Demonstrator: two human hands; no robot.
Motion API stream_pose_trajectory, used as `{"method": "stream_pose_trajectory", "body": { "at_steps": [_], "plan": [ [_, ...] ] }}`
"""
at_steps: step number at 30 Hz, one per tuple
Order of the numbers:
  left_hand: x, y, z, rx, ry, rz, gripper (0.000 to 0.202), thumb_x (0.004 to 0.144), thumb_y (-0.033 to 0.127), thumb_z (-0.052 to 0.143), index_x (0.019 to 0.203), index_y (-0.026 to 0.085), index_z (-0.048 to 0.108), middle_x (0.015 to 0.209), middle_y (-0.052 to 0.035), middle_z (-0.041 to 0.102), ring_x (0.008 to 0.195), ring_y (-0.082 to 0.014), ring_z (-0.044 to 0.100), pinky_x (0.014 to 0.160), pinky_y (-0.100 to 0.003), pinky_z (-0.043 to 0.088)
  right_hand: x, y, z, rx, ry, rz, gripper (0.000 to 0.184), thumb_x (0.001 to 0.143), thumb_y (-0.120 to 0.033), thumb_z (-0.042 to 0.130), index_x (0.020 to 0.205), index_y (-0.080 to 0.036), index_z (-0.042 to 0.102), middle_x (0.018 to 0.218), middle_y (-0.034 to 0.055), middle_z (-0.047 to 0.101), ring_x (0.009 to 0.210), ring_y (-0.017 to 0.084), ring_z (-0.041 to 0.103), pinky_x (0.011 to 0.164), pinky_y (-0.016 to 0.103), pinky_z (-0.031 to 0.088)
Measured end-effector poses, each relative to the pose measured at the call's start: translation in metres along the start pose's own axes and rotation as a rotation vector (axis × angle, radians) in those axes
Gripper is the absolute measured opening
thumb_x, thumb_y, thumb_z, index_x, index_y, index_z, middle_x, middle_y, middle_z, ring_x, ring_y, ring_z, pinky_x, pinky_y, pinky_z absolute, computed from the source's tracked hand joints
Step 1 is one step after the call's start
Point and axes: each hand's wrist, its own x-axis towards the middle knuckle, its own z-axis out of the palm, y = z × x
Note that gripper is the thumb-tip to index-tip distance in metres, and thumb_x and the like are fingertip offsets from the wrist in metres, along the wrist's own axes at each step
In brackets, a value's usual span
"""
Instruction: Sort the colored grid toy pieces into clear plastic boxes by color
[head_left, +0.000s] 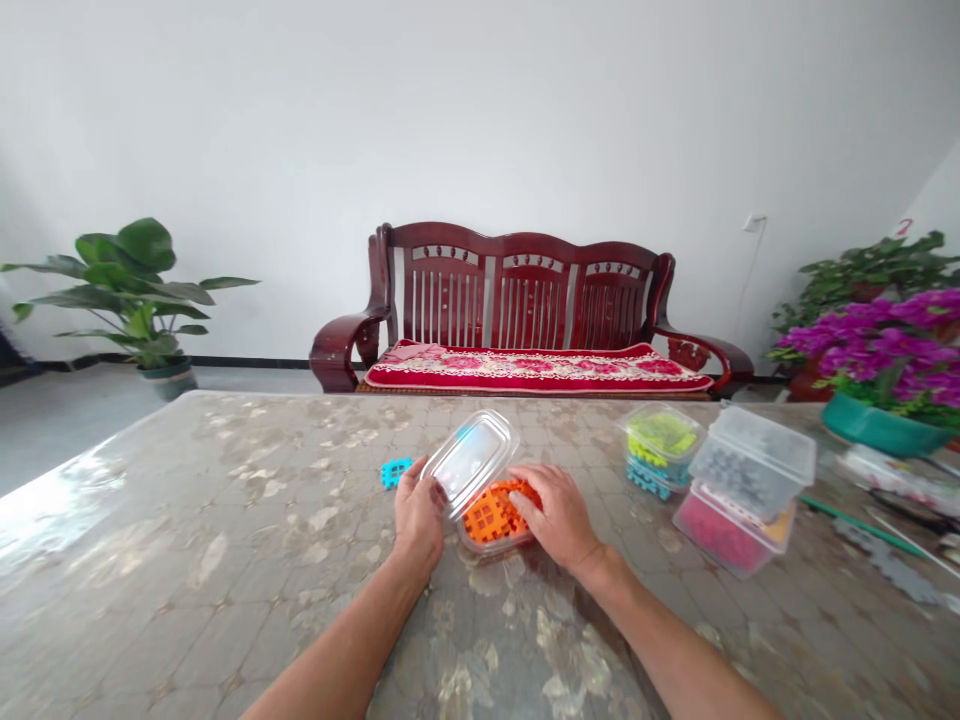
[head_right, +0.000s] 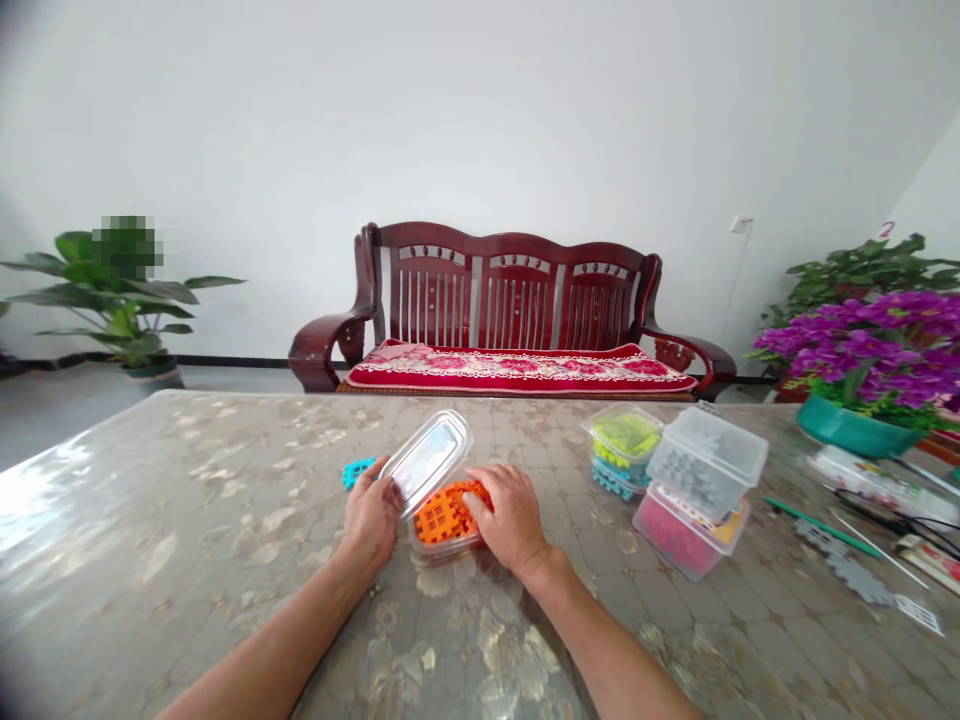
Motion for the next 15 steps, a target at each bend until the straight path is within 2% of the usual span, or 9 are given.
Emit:
{"method": "stream_pose_trajectory", "body": {
  "at_steps": [3,8,11,15],
  "plan": [
    [-0.001,0.001,0.001,0.008,0.004,-0.004,0.038,0.060,0.014,0.057,0.097,0.019,0.056,0.067,0.0052,0.058,0.055,-0.0083,0.054,0.054,-0.020,0.039,0.006,-0.001,-0.001,-0.050,-0.040,0.003,0.033,0.084,-0.027,0.060,0.116,-0.028,0.064,0.107,0.0053,0.068,0.101,0.024,0.057,0.091,0.040,0.040],
    [-0.002,0.000,0.002,0.017,0.004,-0.019,0.040,0.059,0.013,0.057,0.098,0.018,0.057,0.064,0.0053,0.057,0.054,-0.0086,0.053,0.052,-0.020,0.038,0.016,-0.006,-0.004,-0.156,-0.112,-0.043,0.027,0.088,-0.031,0.057,0.113,-0.030,0.067,0.098,0.0055,0.067,0.096,0.023,0.059,0.085,0.035,0.042],
    [-0.002,-0.002,0.002,0.019,-0.009,-0.022,0.040,0.059,0.014,0.058,0.099,0.017,0.057,0.060,0.0063,0.055,0.052,-0.0081,0.051,0.052,-0.019,0.038,0.021,-0.011,-0.003,-0.196,-0.165,-0.085,0.021,0.089,-0.030,0.055,0.104,-0.031,0.071,0.088,0.0045,0.067,0.087,0.022,0.060,0.080,0.033,0.042],
    [-0.002,-0.002,0.004,-0.001,-0.025,-0.032,0.039,0.060,0.015,0.059,0.099,0.017,0.057,0.059,0.0066,0.054,0.053,-0.0079,0.051,0.052,-0.019,0.038,0.023,-0.015,0.000,-0.234,-0.189,-0.161,0.019,0.090,-0.025,0.054,0.088,-0.029,0.073,0.083,0.0038,0.067,0.084,0.020,0.059,0.082,0.033,0.040]
  ]
}}
